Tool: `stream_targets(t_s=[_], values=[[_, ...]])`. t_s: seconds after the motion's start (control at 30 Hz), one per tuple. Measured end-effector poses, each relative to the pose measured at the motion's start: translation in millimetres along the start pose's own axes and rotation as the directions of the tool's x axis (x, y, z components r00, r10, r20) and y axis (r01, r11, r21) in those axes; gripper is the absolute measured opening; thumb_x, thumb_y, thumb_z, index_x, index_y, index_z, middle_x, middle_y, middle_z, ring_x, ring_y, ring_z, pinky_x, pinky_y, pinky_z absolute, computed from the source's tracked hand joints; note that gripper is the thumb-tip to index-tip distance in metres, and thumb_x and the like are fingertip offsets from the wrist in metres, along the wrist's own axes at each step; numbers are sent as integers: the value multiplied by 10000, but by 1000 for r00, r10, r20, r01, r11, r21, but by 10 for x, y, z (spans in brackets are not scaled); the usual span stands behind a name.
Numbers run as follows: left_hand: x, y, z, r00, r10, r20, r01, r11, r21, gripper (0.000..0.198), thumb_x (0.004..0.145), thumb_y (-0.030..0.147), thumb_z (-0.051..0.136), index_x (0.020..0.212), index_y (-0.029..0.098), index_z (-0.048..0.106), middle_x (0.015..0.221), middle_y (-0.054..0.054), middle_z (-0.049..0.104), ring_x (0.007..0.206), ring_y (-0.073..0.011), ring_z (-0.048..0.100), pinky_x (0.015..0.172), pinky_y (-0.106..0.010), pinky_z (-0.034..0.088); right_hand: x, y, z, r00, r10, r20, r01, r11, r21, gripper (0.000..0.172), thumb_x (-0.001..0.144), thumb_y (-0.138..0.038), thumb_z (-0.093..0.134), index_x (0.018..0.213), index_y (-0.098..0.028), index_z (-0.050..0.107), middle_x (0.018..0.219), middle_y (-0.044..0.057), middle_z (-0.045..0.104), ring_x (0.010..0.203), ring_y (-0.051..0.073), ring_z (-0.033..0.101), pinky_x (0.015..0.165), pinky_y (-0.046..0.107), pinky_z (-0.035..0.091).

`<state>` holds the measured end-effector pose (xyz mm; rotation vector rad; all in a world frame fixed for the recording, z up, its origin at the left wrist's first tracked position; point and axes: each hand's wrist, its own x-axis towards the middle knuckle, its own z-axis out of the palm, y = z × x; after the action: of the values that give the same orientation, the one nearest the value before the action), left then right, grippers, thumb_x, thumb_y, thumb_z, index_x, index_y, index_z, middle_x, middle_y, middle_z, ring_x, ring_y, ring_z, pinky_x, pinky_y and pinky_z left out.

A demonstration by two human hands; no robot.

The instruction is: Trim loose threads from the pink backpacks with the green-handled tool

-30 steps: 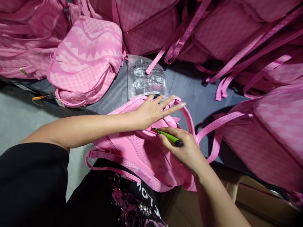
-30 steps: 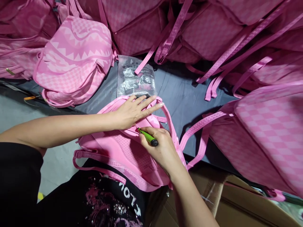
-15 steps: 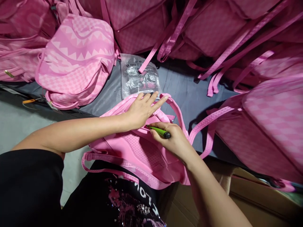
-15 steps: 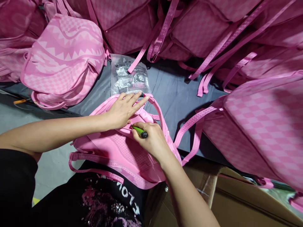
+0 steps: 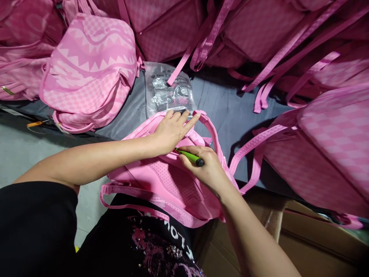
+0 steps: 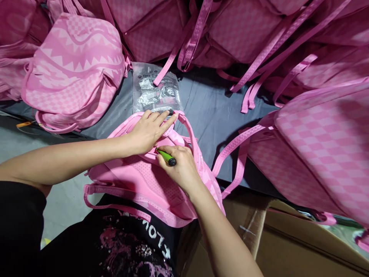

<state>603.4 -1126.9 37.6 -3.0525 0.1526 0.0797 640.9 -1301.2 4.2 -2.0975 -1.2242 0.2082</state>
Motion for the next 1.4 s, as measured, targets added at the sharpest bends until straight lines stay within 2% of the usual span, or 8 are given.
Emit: stream_targets(t_s=[0.27, 0.37, 0.47, 0.67, 0.9, 1.03, 1.17, 1.4], values=[[12, -71, 31, 999, 48, -6, -48, 999, 10, 830, 914, 203, 533, 1613, 83, 102, 1604, -214, 303, 1327, -345, 448, 1094, -446, 310, 5, -43, 65, 999, 19, -40, -21, 999, -33, 181, 883, -270, 632, 1003, -208, 752, 953, 50, 784, 827, 246, 736, 792, 399, 566], [-46, -208, -29, 993, 106, 48, -107, 994, 17, 966, 866, 264, 640, 1620, 143, 49, 1649, -197, 204, 1461, -356, 302, 1143, -466, 290, -16, -79, 40, 998, 37, -41, -37, 999, -6, 187, 887, -265, 617, 1003, -206, 751, 945, 41, 785, 803, 238, 738, 794, 391, 562], [-201, -342, -152, 990, 23, 139, -25, 1000, 12, 1212, 744, 331, 782, 1619, 226, -50, 1682, -192, 39, 1511, -437, 148, 1128, -562, 315, -59, -127, 44, 997, 34, -70, -32, 999, 17, 184, 888, -276, 623, 1006, -212, 750, 956, 34, 786, 831, 242, 740, 821, 394, 546], [-432, -374, -201, 973, -136, 186, 140, 990, -6, 1268, 736, 288, 774, 1596, 288, -159, 1682, -187, -61, 1405, -417, 324, 953, -492, 505, -3, -246, 305, 993, -11, -121, 21, 997, 75, 196, 891, -295, 626, 1025, -223, 749, 994, 44, 785, 906, 246, 736, 869, 410, 493], [-379, -306, -70, 960, -228, 161, 217, 973, 83, 1211, 762, 289, 763, 1603, 323, -108, 1638, -183, 136, 1278, -396, 419, 879, -487, 541, 58, -236, 476, 988, 12, -152, 1, 996, 88, 212, 888, -313, 630, 1026, -214, 756, 967, 59, 785, 876, 246, 738, 862, 401, 490], [-393, -363, -60, 970, -171, 175, 161, 984, 70, 1163, 781, 239, 712, 1606, 309, -105, 1608, -205, 185, 1278, -395, 425, 862, -455, 542, 49, -232, 456, 990, 17, -139, -5, 996, 90, 209, 881, -309, 643, 1025, -211, 759, 957, 61, 785, 855, 240, 736, 847, 384, 500], [-420, -468, -105, 978, -50, 202, 52, 999, -5, 1155, 770, 222, 691, 1607, 294, -102, 1640, -199, 126, 1353, -405, 381, 996, -468, 480, 37, -256, 432, 990, 34, -136, -21, 995, 95, 217, 890, -313, 642, 1028, -198, 764, 913, 66, 783, 805, 234, 729, 833, 386, 497], [-401, -571, -208, 950, -40, 309, 62, 996, -62, 1185, 728, 169, 664, 1599, 325, -124, 1683, -160, 3, 1398, -376, 380, 1091, -416, 398, 27, -297, 409, 989, 62, -133, -56, 997, 53, 231, 898, -310, 645, 1066, -207, 766, 884, 62, 784, 746, 238, 722, 838, 415, 490]])
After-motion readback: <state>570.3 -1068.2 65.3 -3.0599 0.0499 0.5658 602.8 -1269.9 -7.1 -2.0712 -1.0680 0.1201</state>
